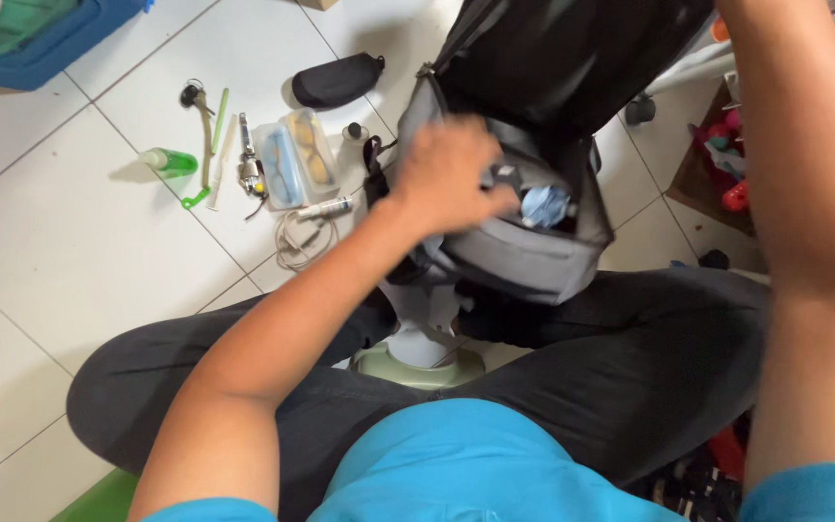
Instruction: The person sits on a small stool and packs a gray backpack with daily essentials. They place a water bottle, a plastic container, a small bottle, a black pouch, a charger cable, a green bottle, a comb, a straw, a keychain, and a cap into the bag.
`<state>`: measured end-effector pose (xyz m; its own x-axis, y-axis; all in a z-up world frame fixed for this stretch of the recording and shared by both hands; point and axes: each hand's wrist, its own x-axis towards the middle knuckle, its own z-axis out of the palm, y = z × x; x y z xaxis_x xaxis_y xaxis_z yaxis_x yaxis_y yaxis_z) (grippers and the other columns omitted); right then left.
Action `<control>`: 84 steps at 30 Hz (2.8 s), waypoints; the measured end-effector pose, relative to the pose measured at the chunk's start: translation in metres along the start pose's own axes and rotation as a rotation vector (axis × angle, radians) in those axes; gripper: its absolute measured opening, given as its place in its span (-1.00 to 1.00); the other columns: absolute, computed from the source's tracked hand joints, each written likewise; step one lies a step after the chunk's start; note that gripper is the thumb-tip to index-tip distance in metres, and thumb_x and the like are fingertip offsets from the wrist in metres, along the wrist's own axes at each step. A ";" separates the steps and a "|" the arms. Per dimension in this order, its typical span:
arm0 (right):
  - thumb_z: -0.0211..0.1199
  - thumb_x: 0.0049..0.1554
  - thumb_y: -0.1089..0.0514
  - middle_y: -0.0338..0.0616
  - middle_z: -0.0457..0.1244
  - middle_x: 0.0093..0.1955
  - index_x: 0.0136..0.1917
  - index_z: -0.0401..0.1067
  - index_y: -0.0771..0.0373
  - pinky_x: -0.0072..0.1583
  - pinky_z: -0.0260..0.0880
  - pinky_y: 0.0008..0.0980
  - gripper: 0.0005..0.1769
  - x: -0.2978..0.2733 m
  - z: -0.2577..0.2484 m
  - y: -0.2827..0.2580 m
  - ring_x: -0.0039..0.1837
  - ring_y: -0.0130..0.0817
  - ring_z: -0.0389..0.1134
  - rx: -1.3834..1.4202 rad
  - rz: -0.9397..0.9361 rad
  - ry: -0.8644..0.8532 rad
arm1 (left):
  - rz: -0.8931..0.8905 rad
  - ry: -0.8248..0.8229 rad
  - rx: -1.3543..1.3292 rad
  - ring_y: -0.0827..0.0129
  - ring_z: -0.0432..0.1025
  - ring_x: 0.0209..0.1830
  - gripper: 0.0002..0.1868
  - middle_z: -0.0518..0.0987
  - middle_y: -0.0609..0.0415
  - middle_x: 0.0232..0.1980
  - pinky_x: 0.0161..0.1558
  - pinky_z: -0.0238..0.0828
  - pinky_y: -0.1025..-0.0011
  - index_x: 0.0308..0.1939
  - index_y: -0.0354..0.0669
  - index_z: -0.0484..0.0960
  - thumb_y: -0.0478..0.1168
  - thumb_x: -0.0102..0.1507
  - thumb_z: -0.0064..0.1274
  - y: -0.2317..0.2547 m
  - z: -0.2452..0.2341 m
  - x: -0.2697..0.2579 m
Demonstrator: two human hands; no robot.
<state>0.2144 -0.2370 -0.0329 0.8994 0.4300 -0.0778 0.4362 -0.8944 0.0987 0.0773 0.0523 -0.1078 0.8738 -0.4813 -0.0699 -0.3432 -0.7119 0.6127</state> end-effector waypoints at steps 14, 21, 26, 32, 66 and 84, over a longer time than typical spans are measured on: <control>0.34 0.15 0.12 -0.06 0.38 -0.21 0.01 0.58 0.20 -0.05 0.44 -0.21 -0.82 -0.038 -0.018 -0.025 -0.14 -0.17 0.42 0.208 -0.298 0.116 | 0.022 -0.958 0.233 0.08 0.35 0.40 0.34 0.55 -0.17 0.25 0.55 -0.49 -0.19 0.46 -0.27 0.33 0.77 -0.01 -0.18 0.065 0.004 -0.032; 0.37 0.15 0.07 -0.07 0.38 -0.21 0.05 0.57 0.20 -0.03 0.43 -0.21 -0.77 -0.028 -0.014 -0.017 -0.13 -0.19 0.42 0.044 -0.144 0.051 | 0.049 -0.544 -0.046 0.08 0.53 0.16 -0.20 0.70 -0.09 0.04 0.40 0.13 -0.06 0.25 -0.11 0.55 0.30 0.09 0.15 0.068 -0.011 -0.033; 0.38 0.16 0.04 -0.08 0.38 -0.21 0.07 0.56 0.20 -0.01 0.43 -0.22 -0.73 -0.003 0.004 -0.002 -0.13 -0.21 0.42 -0.185 -0.048 -0.061 | -0.046 0.010 0.058 0.02 0.50 0.05 -0.29 0.65 -0.13 -0.09 0.45 0.01 -0.15 0.14 -0.22 0.60 0.28 0.17 0.14 0.102 -0.007 -0.054; 0.40 0.16 0.00 -0.10 0.38 -0.21 0.10 0.55 0.20 0.01 0.43 -0.23 -0.69 -0.003 -0.045 -0.054 -0.12 -0.23 0.42 -0.197 -0.285 0.157 | 0.031 0.172 -0.018 0.01 0.46 0.10 -0.32 0.61 -0.10 -0.01 0.47 0.01 -0.16 0.10 -0.20 0.63 0.27 0.15 0.15 0.117 -0.014 -0.075; 0.29 0.07 0.18 -0.04 0.41 0.02 0.03 0.58 0.26 0.02 0.50 -0.17 -0.75 -0.062 -0.061 -0.134 -0.02 -0.07 0.47 0.587 -0.370 -0.305 | -1.130 -0.056 0.267 0.03 0.45 0.15 0.00 0.61 -0.18 0.11 0.36 -0.11 0.07 0.40 -0.30 0.31 0.24 0.07 0.28 -0.203 0.008 -0.101; 0.35 0.13 0.01 -0.06 0.34 0.19 0.39 0.32 0.37 0.16 0.46 -0.16 -0.34 -0.026 0.051 -0.171 0.16 -0.26 0.39 1.905 0.366 -0.729 | -0.403 0.241 -0.063 0.11 0.54 0.02 0.01 0.63 -0.14 0.02 0.19 0.25 -0.01 0.35 -0.28 0.36 0.39 0.09 0.23 -0.011 -0.045 -0.059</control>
<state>0.1150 -0.1016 -0.0986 0.5368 0.5538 -0.6365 -0.7189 -0.0945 -0.6886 0.0453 0.1115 -0.0754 0.9907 -0.0351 -0.1316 0.0548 -0.7818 0.6211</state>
